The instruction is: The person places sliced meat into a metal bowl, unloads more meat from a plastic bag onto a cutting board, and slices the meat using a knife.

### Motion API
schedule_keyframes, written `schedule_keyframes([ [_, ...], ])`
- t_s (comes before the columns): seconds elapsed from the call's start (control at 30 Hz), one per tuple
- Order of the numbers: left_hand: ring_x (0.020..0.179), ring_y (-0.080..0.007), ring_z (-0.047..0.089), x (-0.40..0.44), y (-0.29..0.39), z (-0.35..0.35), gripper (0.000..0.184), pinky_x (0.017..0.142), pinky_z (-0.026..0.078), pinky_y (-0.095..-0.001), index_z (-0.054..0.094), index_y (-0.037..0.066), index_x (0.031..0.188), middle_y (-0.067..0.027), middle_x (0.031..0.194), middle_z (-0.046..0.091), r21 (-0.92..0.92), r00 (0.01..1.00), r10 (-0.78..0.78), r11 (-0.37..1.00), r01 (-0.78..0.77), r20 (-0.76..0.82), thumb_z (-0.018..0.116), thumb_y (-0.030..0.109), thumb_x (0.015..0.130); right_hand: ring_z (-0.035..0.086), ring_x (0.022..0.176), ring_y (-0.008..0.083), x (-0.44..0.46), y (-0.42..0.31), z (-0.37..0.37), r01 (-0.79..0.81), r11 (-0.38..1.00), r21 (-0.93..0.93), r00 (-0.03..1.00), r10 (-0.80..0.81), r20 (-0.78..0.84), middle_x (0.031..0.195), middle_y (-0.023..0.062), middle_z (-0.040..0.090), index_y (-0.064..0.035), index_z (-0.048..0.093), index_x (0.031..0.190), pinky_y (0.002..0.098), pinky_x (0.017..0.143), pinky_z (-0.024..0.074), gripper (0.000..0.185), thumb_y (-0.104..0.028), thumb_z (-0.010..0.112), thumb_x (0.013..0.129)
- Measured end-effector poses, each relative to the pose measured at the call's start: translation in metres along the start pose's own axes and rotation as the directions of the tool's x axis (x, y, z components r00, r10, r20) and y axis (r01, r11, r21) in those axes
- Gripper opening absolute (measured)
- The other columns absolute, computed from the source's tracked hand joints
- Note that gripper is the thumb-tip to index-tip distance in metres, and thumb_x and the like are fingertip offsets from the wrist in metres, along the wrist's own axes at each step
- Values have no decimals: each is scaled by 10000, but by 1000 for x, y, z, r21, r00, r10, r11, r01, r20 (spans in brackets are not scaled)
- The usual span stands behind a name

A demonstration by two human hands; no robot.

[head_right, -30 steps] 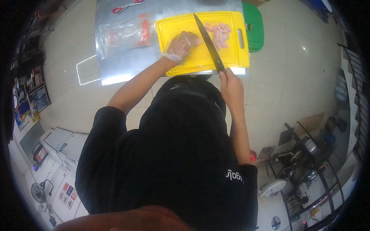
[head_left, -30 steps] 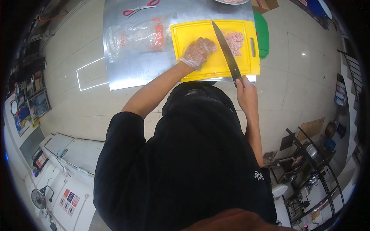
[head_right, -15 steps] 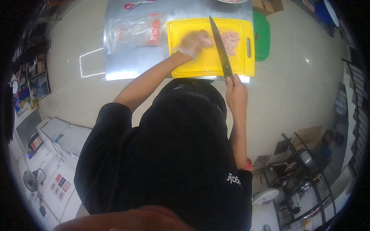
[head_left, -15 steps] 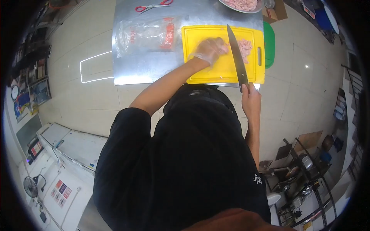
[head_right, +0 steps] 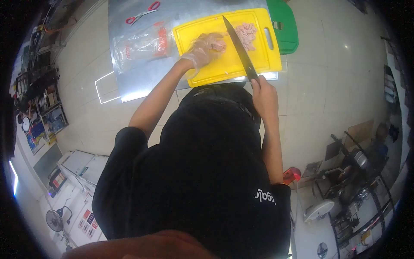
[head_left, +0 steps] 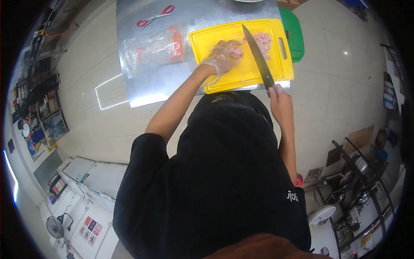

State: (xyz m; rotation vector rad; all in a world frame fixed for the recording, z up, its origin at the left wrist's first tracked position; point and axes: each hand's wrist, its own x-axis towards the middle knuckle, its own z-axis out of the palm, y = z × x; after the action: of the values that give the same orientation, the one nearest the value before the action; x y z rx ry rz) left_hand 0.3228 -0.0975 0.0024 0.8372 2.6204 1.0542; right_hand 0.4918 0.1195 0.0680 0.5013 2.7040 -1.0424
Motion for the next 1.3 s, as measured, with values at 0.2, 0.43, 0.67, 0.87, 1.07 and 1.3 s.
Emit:
schedule_keyframes([
  [0.2,1158,-325,601,10,-14,15,260,1031,468,-394,682,89,1194,-136,1195,661,-196,992,32,981,-7,125,590,214,985,655,852,481,-1,3,1,0,1000,2,1000,0,24,874,267,684,43,587,998,489,717,504,259,-210,544,1031],
  [0.43,1113,-354,627,10,-11,12,315,999,487,-427,698,81,1167,-150,1206,669,65,983,106,991,-116,150,547,291,988,656,836,477,-4,11,2,-21,999,35,1000,21,11,863,263,681,41,584,981,485,713,505,247,-197,542,1031],
  [0.67,1026,-368,663,26,-18,19,366,964,506,-444,713,59,1096,-162,1118,709,38,984,30,999,-37,174,507,345,996,657,833,472,-5,21,8,-33,997,67,999,33,1,861,259,680,34,592,976,483,712,506,236,-192,544,1028],
  [0.87,900,-263,690,41,8,-2,343,755,573,-382,666,55,1092,-128,1003,703,-193,916,-209,939,286,341,490,334,999,648,829,478,-2,20,7,10,997,77,1000,-9,-18,859,267,669,41,587,975,487,703,500,240,-191,547,1024],
  [1.07,861,-209,675,41,-5,1,309,630,573,-329,630,76,1094,-111,992,669,-101,919,-126,979,175,372,482,337,1018,653,847,479,-2,21,4,-9,996,92,1000,11,-24,877,270,676,44,588,992,485,714,505,244,-192,541,1027],
  [1.3,863,-220,670,43,1,-2,241,718,568,-344,624,78,1066,-106,960,650,-336,874,-243,853,399,420,488,276,1042,612,889,514,-3,21,4,-36,989,145,999,41,-31,898,288,660,20,587,963,560,735,463,244,-215,549,1017],
])
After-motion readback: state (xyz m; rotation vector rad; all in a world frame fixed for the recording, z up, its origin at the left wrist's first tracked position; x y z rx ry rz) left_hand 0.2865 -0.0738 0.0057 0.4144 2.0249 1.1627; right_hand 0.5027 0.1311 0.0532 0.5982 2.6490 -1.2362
